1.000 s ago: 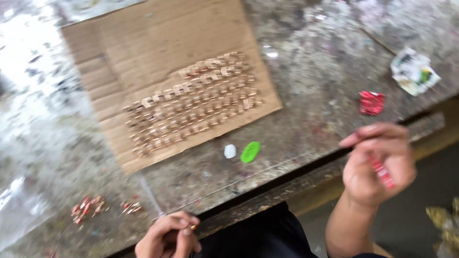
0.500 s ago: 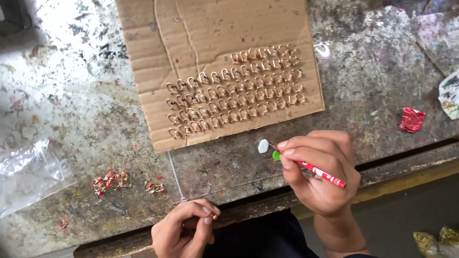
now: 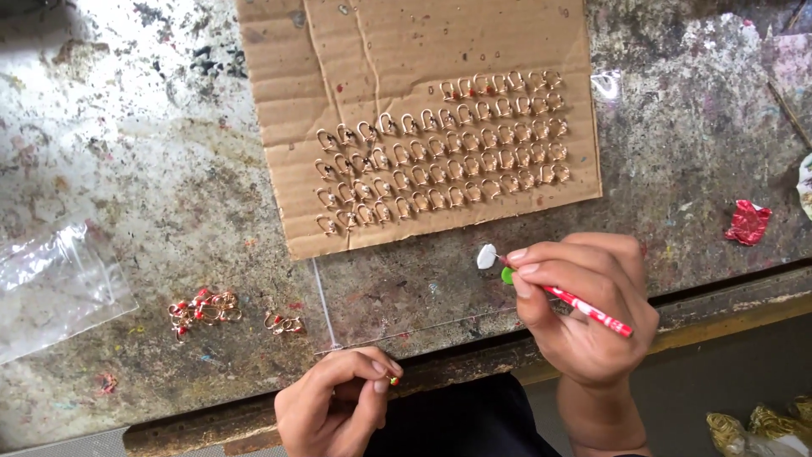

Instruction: Painting small red details onto gold-colored jewelry findings using a fine-tipped tool.

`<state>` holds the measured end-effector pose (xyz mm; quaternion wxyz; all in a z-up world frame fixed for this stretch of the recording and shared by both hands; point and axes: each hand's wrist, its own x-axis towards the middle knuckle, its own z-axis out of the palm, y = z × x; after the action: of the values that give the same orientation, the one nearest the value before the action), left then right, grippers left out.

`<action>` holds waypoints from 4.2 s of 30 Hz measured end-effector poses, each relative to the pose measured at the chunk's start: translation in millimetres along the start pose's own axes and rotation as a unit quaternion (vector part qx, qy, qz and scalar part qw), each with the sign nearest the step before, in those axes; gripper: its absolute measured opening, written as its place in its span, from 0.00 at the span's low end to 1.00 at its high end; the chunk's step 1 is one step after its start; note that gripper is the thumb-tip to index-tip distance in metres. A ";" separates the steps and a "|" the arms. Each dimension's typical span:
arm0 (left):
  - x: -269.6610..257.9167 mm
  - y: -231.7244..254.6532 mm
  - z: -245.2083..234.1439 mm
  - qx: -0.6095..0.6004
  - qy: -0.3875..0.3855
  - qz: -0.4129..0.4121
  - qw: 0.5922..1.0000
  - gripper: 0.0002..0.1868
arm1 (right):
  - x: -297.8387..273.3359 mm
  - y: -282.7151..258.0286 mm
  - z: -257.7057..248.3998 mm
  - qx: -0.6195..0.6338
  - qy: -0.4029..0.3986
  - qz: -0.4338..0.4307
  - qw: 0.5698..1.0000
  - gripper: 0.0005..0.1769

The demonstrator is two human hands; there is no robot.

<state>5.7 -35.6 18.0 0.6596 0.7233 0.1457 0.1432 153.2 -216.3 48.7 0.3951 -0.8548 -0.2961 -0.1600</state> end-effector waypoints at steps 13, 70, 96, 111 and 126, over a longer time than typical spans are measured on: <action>5.1 -0.4 -24.8 -0.080 -0.073 0.019 0.994 0.02 | -43.5 -28.5 21.1 0.337 -0.012 0.062 0.939 0.10; 11.1 -11.8 -40.9 -0.123 -0.120 0.041 0.984 0.02 | -44.3 -39.7 32.2 0.314 -0.201 0.038 0.927 0.08; 6.5 -6.2 -15.9 -0.023 -0.070 0.071 0.995 0.03 | -34.5 6.3 10.1 0.002 0.090 0.020 0.996 0.10; 6.7 -4.3 -0.5 0.059 -0.021 0.089 0.994 0.09 | -21.4 12.2 4.0 -0.020 0.017 -0.009 1.000 0.07; -6.0 -13.9 -3.4 -0.017 0.044 0.075 0.996 0.10 | -56.3 -42.7 41.0 0.352 -0.040 0.017 0.935 0.05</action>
<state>-1.4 -33.7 4.4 0.6523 0.7137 0.1172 0.2267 84.3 -184.2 18.8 0.6610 -0.6716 -0.3347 -0.0045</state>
